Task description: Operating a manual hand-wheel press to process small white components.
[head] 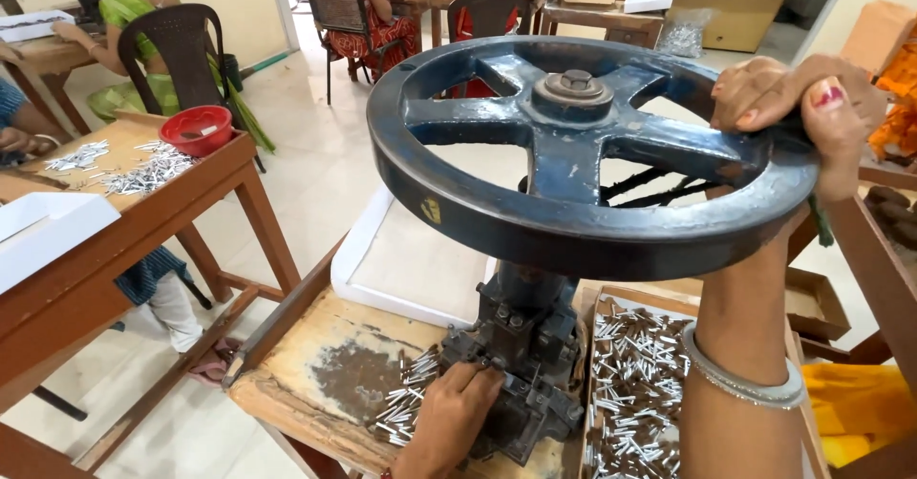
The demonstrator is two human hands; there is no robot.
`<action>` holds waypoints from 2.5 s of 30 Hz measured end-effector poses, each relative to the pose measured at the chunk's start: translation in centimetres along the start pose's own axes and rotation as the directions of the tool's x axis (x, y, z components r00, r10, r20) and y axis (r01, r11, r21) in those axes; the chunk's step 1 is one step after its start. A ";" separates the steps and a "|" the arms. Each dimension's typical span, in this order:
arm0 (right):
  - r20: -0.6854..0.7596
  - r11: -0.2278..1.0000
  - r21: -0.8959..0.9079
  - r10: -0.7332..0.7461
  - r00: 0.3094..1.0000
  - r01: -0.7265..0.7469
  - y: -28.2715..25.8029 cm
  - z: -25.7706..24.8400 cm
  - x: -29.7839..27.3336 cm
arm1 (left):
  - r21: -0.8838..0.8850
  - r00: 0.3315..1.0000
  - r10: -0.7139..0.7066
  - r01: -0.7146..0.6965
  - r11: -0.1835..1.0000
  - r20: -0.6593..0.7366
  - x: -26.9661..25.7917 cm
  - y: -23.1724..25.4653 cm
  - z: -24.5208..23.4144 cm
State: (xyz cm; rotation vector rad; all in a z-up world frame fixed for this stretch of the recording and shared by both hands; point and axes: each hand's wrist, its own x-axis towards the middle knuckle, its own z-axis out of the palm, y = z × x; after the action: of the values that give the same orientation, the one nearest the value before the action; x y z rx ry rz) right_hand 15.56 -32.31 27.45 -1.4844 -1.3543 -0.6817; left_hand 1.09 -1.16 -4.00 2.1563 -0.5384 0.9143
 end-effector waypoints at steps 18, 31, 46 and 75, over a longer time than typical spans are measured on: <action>-0.092 0.996 -0.080 0.034 0.995 -0.041 -0.4 1.7 -1.3 | -0.279 0.970 -0.083 0.147 0.949 0.231 2.2 1.8 -3.6; -0.348 0.780 -0.608 -0.429 0.834 0.147 -6.3 11.4 -1.2 | 0.112 0.989 0.028 -0.044 0.993 0.144 1.6 2.6 -0.7; -0.040 0.985 -0.080 -0.158 0.987 0.154 9.8 -2.9 -4.4 | -0.206 0.962 -0.274 0.268 0.941 0.000 -2.2 0.8 -2.0; 0.042 0.996 0.021 -0.085 0.995 0.084 2.7 -1.7 0.0 | 0.030 0.994 -0.033 0.030 0.999 0.105 2.1 0.7 -0.8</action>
State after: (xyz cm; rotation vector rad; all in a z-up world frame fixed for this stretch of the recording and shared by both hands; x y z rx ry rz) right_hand 18.47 -33.59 27.28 -1.4408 -1.4595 -0.6920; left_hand 1.69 -1.22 -1.73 2.2418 -0.5438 0.7987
